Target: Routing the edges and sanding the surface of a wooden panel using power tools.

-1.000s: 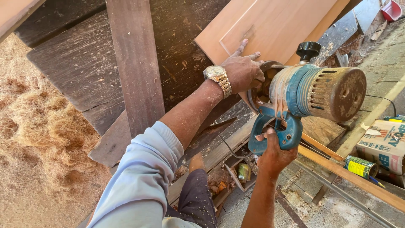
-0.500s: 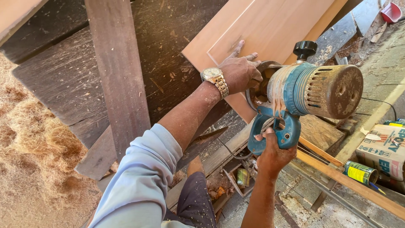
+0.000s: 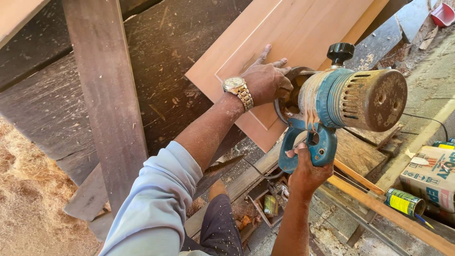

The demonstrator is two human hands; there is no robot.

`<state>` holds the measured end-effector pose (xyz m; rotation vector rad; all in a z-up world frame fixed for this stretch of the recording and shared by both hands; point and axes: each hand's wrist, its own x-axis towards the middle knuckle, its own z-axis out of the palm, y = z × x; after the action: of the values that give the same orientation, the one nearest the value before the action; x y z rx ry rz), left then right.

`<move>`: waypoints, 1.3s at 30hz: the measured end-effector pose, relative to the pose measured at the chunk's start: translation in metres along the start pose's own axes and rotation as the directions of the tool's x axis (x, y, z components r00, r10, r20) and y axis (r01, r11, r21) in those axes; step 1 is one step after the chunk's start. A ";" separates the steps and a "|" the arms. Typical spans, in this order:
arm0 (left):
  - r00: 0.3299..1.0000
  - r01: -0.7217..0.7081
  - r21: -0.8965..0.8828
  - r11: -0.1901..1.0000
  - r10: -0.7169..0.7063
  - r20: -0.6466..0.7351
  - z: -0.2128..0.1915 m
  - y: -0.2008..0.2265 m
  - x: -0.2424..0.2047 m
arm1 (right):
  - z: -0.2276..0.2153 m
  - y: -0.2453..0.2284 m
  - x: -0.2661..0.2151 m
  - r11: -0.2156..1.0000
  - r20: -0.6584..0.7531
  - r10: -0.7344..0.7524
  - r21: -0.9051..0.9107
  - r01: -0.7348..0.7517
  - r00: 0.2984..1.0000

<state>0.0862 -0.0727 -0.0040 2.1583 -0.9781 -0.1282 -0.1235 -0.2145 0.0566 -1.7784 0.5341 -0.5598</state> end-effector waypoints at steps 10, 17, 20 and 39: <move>0.999 0.013 0.002 1.000 -0.013 0.029 0.002 -0.007 0.037 | 0.001 0.001 0.043 0.999 0.015 -0.001 0.035 0.001 1.000; 1.000 -0.012 -0.033 0.999 0.011 -0.026 0.004 -0.011 0.056 | -0.002 0.007 0.069 1.000 0.020 0.007 0.009 -0.007 1.000; 0.999 -0.016 -0.033 0.999 0.014 -0.044 0.007 -0.016 0.069 | 0.003 0.002 0.080 1.000 0.005 0.007 0.020 -0.007 1.000; 0.997 -0.023 -0.076 0.997 0.017 -0.071 0.008 -0.029 0.150 | 0.000 0.007 0.176 0.998 0.028 0.006 -0.061 -0.004 1.000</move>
<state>0.2061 -0.1676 0.0013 2.0688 -0.9395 -0.0781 0.0135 -0.3240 0.0679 -1.8392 0.5409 -0.5197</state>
